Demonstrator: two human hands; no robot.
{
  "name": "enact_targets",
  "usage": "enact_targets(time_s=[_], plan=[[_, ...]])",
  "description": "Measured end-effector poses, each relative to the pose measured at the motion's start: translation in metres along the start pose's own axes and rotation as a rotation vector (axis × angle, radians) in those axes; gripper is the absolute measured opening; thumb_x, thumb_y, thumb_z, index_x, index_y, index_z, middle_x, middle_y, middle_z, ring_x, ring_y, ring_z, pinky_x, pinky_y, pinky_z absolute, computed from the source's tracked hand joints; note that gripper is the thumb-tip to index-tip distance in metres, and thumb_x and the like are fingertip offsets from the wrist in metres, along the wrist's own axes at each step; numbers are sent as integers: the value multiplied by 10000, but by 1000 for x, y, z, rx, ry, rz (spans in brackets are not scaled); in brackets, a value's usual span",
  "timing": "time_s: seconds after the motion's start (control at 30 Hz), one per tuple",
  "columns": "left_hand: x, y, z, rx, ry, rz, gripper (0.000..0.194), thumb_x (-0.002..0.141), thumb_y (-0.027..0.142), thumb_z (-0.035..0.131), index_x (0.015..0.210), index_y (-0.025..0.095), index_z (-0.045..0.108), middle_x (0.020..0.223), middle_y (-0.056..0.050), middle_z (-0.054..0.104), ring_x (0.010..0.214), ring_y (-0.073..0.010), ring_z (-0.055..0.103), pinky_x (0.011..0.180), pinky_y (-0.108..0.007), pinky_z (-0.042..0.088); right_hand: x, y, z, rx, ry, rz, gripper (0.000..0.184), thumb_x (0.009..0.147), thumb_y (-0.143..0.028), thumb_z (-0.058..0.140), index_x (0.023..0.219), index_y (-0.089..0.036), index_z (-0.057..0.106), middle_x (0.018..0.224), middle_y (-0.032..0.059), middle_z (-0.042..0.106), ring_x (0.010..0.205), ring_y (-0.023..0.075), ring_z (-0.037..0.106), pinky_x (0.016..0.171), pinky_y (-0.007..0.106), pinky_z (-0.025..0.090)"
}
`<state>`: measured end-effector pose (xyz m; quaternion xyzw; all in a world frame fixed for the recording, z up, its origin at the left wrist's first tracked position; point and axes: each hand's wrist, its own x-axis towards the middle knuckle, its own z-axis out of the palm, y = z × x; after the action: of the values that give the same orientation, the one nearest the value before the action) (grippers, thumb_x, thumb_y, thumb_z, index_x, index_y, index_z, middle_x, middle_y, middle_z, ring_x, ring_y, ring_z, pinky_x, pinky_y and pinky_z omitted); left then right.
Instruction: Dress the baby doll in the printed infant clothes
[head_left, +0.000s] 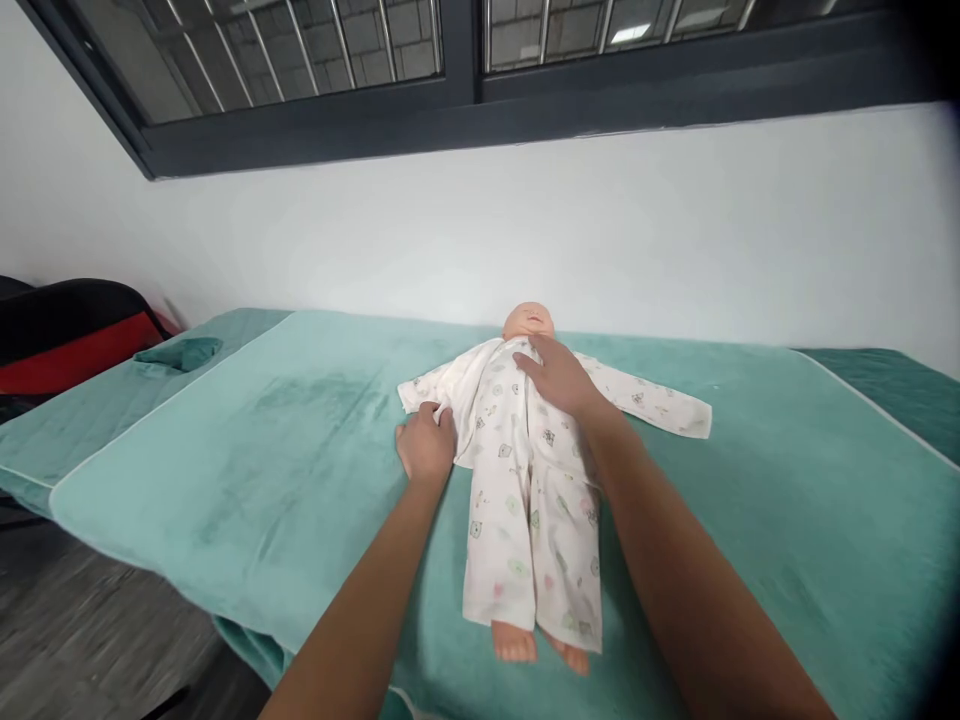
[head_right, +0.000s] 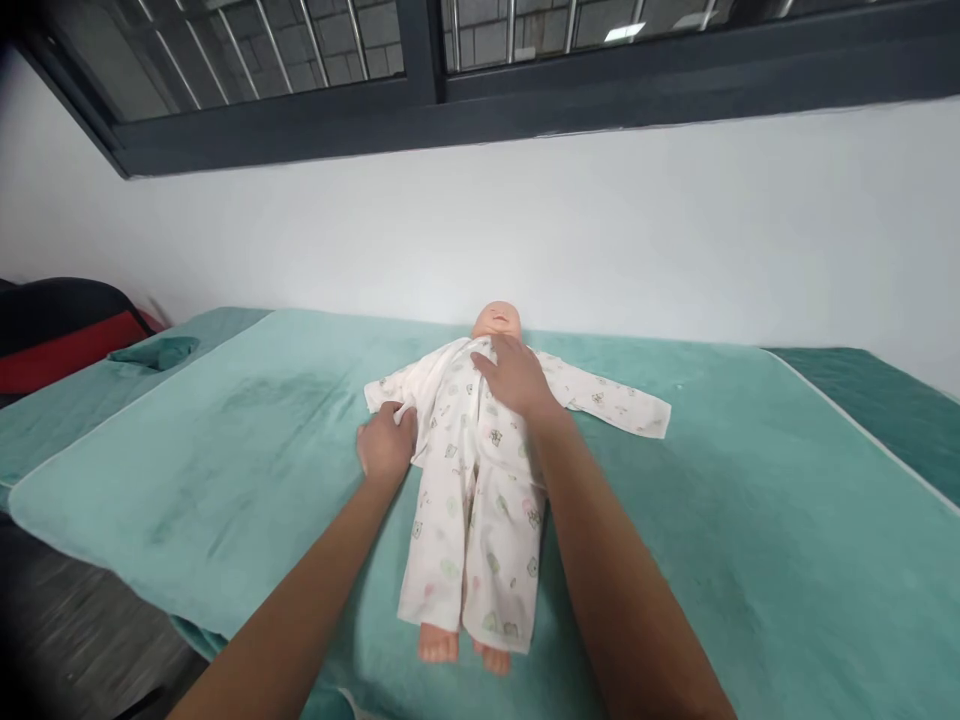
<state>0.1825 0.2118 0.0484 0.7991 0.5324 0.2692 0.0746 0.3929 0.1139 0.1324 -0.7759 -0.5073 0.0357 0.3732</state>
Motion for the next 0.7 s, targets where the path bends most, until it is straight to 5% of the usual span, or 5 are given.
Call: enact_targets(time_s=[0.17,0.27,0.43,0.53,0.7], plan=[[2,-2,1,-140,32,-105,320,969,416,387,1082,203,597,882,-114,710,860,-299,647,843,-430,429,4,6,5,-54,-63,-187,445,984,-391,388,1368,-221,536,1497,71,492,1411,278,386,1138,457,314],[2,-1,-2,-404,77,-175,277,967,430,406,1057,211,550,990,-89,678,907,-259,619,821,-376,448,2,7,3,-62,-84,-311,433,998,-340,339,1340,-237,583,1486,36,516,1433,252,375,1176,454,280],[0,25,-25,-868,131,-149,275,956,488,477,1016,223,521,1041,-37,621,974,-187,590,862,-304,473,1,5,4,25,-62,-275,377,988,-354,395,1263,-280,641,1398,7,600,1375,253,458,1149,470,327],[-6,58,-46,-920,123,107,210,973,437,482,993,234,529,1070,-28,639,1036,-177,604,926,-305,478,1,8,5,153,-56,-220,357,963,-366,458,1262,-299,642,1396,4,601,1362,256,470,1152,472,327],[-23,99,-59,-537,-235,812,148,1003,234,418,1008,208,564,1264,-81,662,1246,-209,580,1042,-371,460,4,14,3,573,284,-73,327,935,-325,479,1211,-255,640,1324,49,640,1254,229,567,1079,423,422]])
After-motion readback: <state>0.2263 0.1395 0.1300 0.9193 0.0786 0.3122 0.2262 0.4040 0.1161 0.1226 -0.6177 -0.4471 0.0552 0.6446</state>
